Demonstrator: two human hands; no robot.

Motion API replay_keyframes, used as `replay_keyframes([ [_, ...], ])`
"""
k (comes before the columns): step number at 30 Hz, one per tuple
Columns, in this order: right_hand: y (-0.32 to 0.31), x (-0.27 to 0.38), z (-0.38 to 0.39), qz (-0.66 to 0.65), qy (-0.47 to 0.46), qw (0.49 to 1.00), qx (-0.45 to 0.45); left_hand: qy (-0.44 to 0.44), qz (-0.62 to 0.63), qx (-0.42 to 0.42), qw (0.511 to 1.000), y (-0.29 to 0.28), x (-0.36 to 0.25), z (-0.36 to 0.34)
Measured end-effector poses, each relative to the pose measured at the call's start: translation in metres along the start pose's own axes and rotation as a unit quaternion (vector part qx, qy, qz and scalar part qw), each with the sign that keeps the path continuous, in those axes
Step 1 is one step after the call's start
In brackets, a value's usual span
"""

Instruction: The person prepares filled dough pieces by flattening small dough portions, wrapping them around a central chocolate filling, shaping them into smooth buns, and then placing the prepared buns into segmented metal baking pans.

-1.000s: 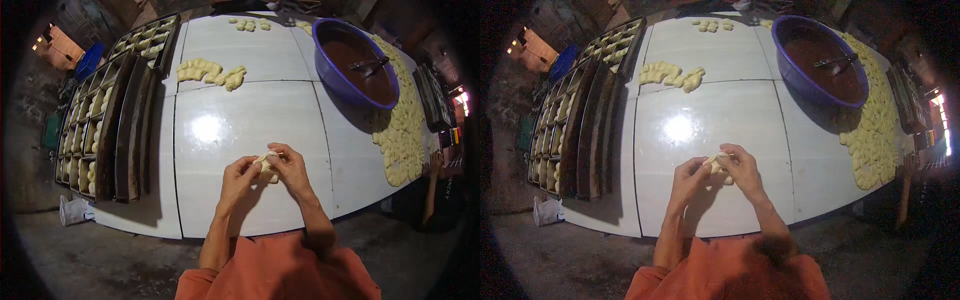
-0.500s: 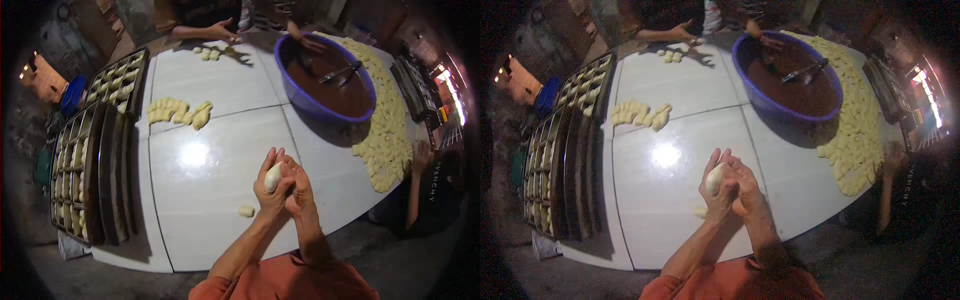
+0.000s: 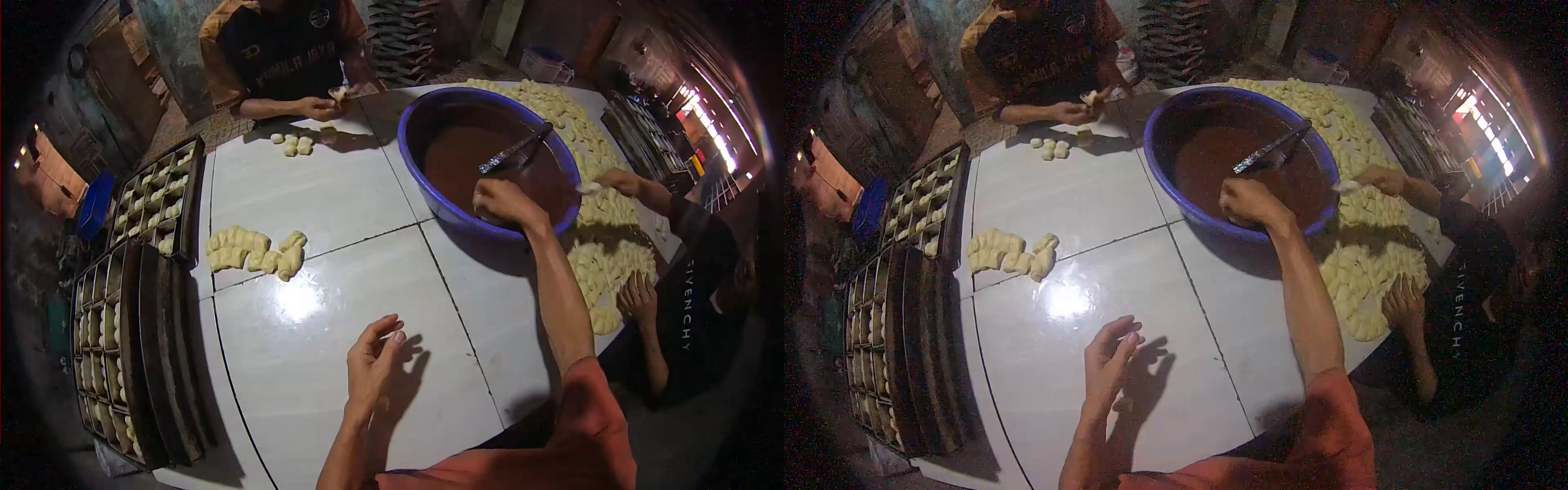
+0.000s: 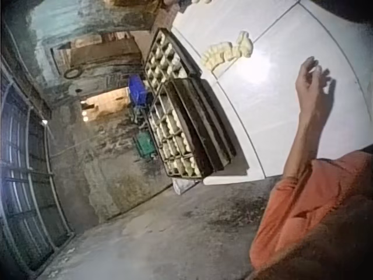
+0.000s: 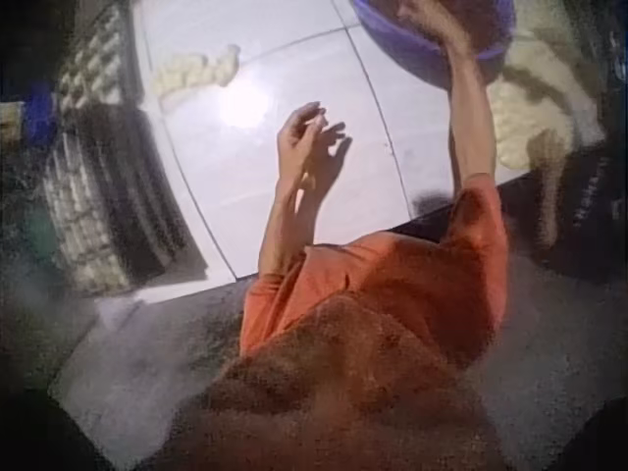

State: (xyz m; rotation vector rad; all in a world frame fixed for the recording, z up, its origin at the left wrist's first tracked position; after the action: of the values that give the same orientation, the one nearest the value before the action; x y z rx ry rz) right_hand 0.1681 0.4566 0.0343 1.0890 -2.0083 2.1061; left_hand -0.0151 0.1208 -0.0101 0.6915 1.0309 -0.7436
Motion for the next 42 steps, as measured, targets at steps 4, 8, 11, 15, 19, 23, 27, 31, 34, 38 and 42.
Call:
replay_keyframes([
  [4,0.037,0.004,0.007,0.070,-0.095,0.986,0.114,-0.033,-0.007,0.019,0.999,-0.005,0.009,0.006],
  [8,0.006,0.027,0.021,-0.192,0.098,0.970,0.109,-0.041,-0.038,0.021,0.998,-0.006,0.011,0.007],
  [11,-0.007,0.049,0.030,-0.415,0.095,0.901,0.082,-0.045,-0.018,0.045,0.998,0.015,0.007,0.005],
  [15,0.002,0.110,0.078,-0.608,0.141,0.780,0.053,-0.012,0.015,0.091,0.996,0.049,-0.007,0.000],
  [19,0.056,0.129,0.133,-0.657,0.178,0.732,0.022,-0.041,0.202,0.087,0.975,0.070,-0.008,0.003],
  [23,0.094,0.155,0.177,-0.652,0.189,0.730,0.087,-0.092,0.233,0.057,0.966,0.030,0.017,0.005],
  [27,0.100,0.185,0.202,-0.516,0.043,0.855,0.024,-0.111,0.311,-0.094,0.939,-0.031,0.040,0.009],
  [31,0.098,0.220,0.225,-0.397,-0.067,0.914,-0.046,-0.070,0.254,-0.122,0.957,-0.050,0.024,0.023],
  [34,0.102,0.222,0.232,-0.295,-0.115,0.938,-0.143,-0.033,0.247,-0.129,0.960,-0.058,0.022,0.023],
  [38,0.086,0.246,0.234,-0.234,-0.160,0.932,-0.226,0.013,0.137,-0.166,0.977,-0.079,0.004,0.021],
  [42,0.132,0.227,0.238,-0.534,0.180,0.826,0.013,-0.070,0.107,-0.051,0.990,-0.083,0.004,0.009],
])
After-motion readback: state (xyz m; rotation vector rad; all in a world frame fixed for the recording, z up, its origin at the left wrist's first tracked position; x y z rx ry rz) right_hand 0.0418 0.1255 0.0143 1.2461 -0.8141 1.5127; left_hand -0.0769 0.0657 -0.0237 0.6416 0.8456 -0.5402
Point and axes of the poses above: each hand's wrist, its own z-axis away from the middle knuckle, its own y-axis out of the palm, x = y × z, the point moved 10 cm from there along -z, towards the middle knuckle, and after that the axes turned 13 degrees about -x, right-handed, at the moved point
